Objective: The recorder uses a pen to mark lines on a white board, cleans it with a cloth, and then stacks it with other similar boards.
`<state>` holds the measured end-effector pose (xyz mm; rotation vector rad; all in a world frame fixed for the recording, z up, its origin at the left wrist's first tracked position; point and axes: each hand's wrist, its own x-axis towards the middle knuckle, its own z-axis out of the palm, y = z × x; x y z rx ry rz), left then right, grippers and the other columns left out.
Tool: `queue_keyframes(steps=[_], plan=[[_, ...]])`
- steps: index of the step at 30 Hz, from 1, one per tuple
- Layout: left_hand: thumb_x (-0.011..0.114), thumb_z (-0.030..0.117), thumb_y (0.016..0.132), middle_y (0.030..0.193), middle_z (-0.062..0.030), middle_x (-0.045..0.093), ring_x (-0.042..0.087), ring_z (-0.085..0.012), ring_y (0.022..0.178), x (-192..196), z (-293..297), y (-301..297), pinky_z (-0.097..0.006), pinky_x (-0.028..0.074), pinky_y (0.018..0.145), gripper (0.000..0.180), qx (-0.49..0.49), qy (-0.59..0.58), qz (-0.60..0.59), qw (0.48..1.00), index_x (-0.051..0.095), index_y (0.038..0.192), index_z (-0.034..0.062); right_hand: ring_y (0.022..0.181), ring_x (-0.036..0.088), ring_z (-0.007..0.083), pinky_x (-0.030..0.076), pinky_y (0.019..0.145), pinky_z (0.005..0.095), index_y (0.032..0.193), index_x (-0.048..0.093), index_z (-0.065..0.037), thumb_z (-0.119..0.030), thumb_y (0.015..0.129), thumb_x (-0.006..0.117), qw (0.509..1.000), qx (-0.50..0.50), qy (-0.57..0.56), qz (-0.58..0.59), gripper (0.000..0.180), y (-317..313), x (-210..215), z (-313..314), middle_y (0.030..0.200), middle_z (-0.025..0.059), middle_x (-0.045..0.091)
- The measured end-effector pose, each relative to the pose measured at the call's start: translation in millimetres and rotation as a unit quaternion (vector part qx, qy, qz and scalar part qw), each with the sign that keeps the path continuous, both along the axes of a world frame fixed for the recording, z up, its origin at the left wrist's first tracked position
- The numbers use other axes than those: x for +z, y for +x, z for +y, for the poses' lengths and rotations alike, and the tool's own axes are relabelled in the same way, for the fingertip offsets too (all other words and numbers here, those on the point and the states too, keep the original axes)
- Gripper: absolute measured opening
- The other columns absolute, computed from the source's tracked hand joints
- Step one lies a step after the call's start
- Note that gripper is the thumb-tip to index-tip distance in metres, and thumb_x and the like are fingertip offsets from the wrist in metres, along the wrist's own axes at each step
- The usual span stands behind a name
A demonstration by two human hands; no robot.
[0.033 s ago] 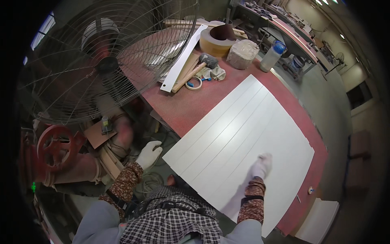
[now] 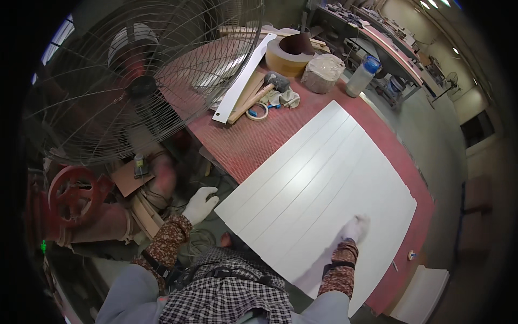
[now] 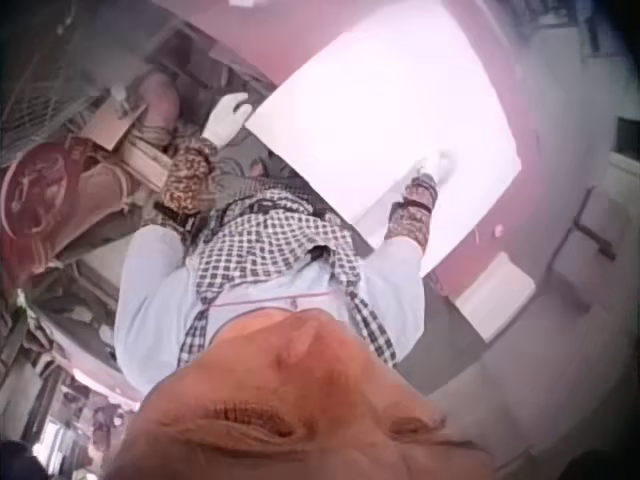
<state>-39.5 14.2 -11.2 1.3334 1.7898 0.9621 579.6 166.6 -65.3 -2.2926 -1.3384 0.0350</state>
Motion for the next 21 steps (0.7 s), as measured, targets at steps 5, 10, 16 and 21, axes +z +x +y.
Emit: queue_keyframes(steps=[5,10,16,21], plan=[[0.067,0.033,0.091,0.131,-0.0208,0.066,0.060,-0.0408,0.121,5,30,17,-0.049,0.048,0.105,0.048,-0.010,-0.033,0.159,0.987,0.068,0.127,0.0013,0.139,0.051,0.0354,0.036,0.122,0.0436,0.120,0.067,-0.003,-0.026,0.100,0.052,0.991,-0.028,-0.115,-0.068,0.034,-49,3,28,0.140,0.0227,0.061],[0.064,0.033,0.091,0.115,-0.0243,0.070,0.064,-0.0450,0.112,20,79,48,-0.054,0.052,0.098,0.040,-0.014,-0.123,0.147,0.981,0.072,0.116,0.0025,0.093,0.060,0.0382,0.046,0.082,0.0486,0.085,0.062,-0.007,-0.021,0.090,0.056,0.887,0.447,0.116,-0.010,0.016,-286,56,74,0.094,0.0188,0.062],[0.062,0.029,0.091,0.094,-0.0236,0.073,0.070,-0.0467,0.097,11,120,73,-0.054,0.056,0.088,0.029,0.080,-0.061,0.108,0.989,0.070,0.092,0.0012,0.116,0.060,0.0338,0.044,0.098,0.0468,0.094,0.066,-0.013,-0.015,0.084,0.066,0.675,0.720,0.151,0.058,0.011,-379,55,51,0.125,0.0126,0.065],[0.067,0.031,0.092,0.124,-0.0246,0.064,0.060,-0.0447,0.117,7,154,110,-0.054,0.046,0.100,0.050,0.031,-0.078,0.261,0.962,0.061,0.131,-0.0007,0.105,0.060,0.0350,0.046,0.091,0.0461,0.088,0.065,-0.013,-0.016,0.088,0.062,0.879,0.455,0.141,-0.026,0.004,-236,40,185,0.106,0.0131,0.064]])
